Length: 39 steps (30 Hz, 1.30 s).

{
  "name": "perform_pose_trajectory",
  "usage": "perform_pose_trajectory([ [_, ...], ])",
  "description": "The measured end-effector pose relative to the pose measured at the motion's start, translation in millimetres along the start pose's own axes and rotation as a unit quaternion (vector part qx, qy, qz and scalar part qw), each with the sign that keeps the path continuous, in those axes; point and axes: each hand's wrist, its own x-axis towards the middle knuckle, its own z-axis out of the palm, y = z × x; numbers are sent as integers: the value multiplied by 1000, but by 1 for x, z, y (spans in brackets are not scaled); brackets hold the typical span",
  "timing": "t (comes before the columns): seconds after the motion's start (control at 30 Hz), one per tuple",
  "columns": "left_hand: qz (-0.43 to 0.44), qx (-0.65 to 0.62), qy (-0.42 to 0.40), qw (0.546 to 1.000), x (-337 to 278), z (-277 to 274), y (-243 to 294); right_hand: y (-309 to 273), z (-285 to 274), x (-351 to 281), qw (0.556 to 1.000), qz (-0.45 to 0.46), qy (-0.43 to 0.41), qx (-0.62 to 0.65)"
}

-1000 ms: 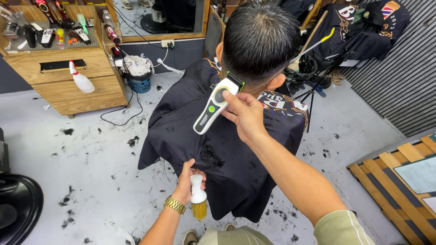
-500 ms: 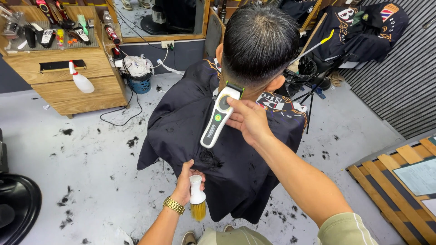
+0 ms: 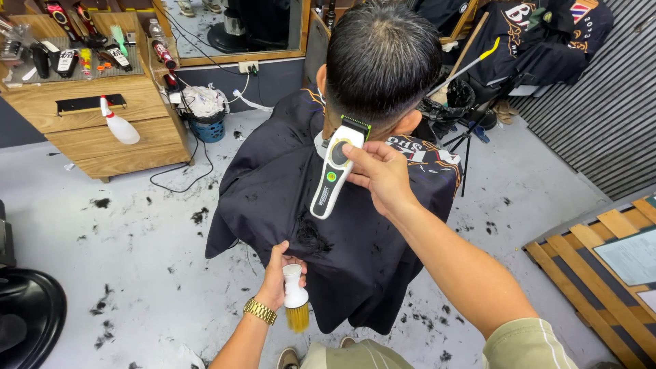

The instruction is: The person uses electric clippers to trim the back and sides of a client's hair, creating a fade effect. They periodically use a brush to sweep away loose hair from the client's neck and the black cape.

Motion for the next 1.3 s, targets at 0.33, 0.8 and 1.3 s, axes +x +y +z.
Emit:
perform_pose_trajectory([
  [0.33, 0, -2, -3, 1000, -1, 1, -2, 3, -11, 5, 1000, -14, -7, 11],
  [0.8, -3, -29, 15, 999, -1, 4, -2, -4, -19, 0, 994, 99, -37, -17],
  [1.3, -7, -24, 10, 1000, 0, 3, -1, -10, -19, 2, 1000, 15, -19, -13],
])
